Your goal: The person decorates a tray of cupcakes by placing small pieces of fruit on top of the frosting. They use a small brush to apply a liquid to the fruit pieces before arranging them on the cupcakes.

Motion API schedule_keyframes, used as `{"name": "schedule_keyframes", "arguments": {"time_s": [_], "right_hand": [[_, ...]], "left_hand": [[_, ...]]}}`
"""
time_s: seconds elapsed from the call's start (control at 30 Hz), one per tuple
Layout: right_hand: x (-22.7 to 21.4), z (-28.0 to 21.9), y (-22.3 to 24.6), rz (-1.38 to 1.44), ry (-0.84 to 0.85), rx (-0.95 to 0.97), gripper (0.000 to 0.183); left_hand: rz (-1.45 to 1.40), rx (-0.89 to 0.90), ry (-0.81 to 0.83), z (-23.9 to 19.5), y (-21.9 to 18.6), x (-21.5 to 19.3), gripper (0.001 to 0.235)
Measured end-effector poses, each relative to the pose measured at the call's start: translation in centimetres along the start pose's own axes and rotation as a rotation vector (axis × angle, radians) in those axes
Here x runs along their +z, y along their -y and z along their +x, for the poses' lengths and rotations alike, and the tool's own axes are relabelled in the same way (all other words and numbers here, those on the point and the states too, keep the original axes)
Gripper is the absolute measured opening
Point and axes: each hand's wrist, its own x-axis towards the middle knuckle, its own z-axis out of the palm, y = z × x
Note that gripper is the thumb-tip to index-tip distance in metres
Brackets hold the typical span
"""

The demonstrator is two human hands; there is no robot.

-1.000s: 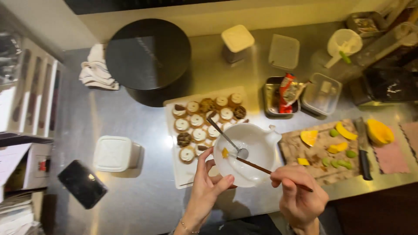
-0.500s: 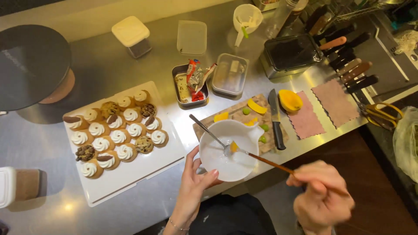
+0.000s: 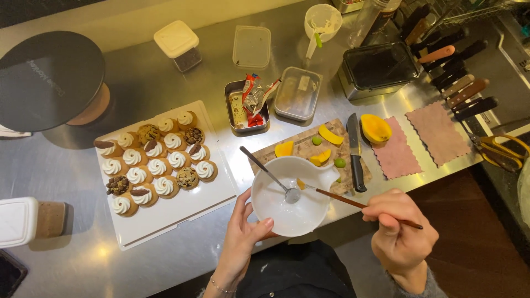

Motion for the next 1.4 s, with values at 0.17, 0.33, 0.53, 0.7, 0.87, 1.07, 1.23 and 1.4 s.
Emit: {"name": "schedule_keyframes", "arguments": {"time_s": [0.17, 0.33, 0.53, 0.7, 0.87, 1.07, 1.23, 1.4], "right_hand": [[1.3, 1.4, -0.3, 0.017, 0.104, -0.019, 0.037], [2.0, 3.3, 1.1, -0.068, 0.269, 0.001, 0.027], [1.4, 3.1, 2.5, -0.042, -0.004, 0.027, 0.038], [2.5, 3.3, 1.1, -0.082, 0.122, -0.008, 0.030], [1.8, 2.0, 1.3, -0.113, 0.071, 0.035, 0.031], [2.1, 1.1, -0.7, -0.119, 0.268, -0.015, 0.024], [0.5, 0.4, 0.2, -0.055, 0.026, 0.139, 0.035], [-0.5, -1.3, -1.6, 0.157, -0.501, 0.493, 0.041]], "left_hand": [[0.134, -0.006, 0.033, 0.4, -0.9, -0.8, 0.105], [0.142, -0.023, 0.029, 1.6, -0.5, -1.8, 0.103], [0.155, -0.098, 0.006, 2.5, -1.2, -1.6, 0.102], [0.078, -0.050, 0.032, 2.5, -1.1, -1.3, 0.102], [0.060, -0.047, 0.002, 1.9, -0.1, -1.0, 0.103], [0.115, -0.047, -0.046, 1.7, 1.0, -0.7, 0.106], [0.092, -0.068, -0.147, 3.1, 1.0, -0.4, 0.107], [-0.055, -0.158, -0.272, 6.4, -2.5, 1.5, 0.099]]}}
